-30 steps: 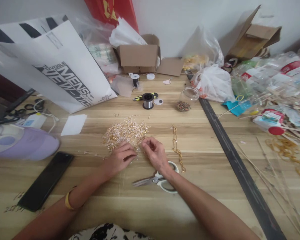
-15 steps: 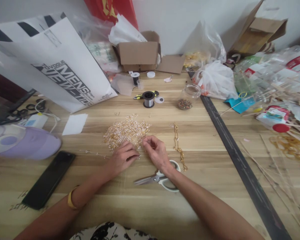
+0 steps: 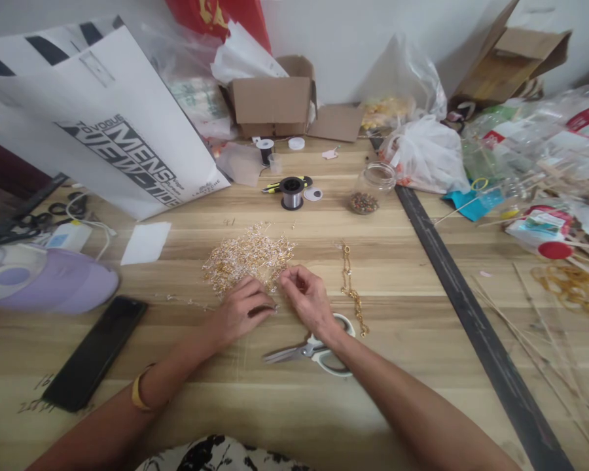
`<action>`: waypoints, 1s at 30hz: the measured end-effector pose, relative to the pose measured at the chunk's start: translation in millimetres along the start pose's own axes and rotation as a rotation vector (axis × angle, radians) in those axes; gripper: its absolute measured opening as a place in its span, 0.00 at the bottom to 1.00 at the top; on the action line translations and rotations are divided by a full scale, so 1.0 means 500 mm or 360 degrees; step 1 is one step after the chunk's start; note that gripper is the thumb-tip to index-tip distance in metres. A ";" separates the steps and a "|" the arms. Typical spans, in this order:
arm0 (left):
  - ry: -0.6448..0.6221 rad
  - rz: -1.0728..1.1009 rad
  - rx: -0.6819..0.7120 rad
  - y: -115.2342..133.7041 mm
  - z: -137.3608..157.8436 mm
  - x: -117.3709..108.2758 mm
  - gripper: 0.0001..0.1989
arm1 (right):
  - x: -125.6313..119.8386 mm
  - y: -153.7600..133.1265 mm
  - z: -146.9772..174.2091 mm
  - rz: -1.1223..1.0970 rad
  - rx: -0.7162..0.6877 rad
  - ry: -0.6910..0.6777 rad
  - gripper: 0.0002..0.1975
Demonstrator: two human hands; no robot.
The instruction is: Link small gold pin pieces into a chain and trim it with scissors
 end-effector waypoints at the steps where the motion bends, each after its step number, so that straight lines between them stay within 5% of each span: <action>1: 0.0006 0.0000 -0.0003 0.001 0.000 -0.001 0.07 | 0.000 0.000 0.000 0.0001 0.0001 0.0001 0.11; 20: 0.0068 -0.0105 -0.0037 0.005 -0.001 0.010 0.06 | 0.000 -0.001 0.000 0.0022 -0.0018 -0.0008 0.10; 30: 0.0211 -0.0065 -0.0101 -0.007 0.001 -0.004 0.06 | 0.014 -0.010 0.014 0.0645 -0.0204 -0.0167 0.07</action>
Point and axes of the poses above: each hand's wrist, its own z-axis away from the middle knuckle, its own x-axis out of the palm, y = z × x, the point moved 2 cm from there along -z, towards the middle knuckle, and after that the axes turned 9 degrees about -y, right-handed, at the moved point
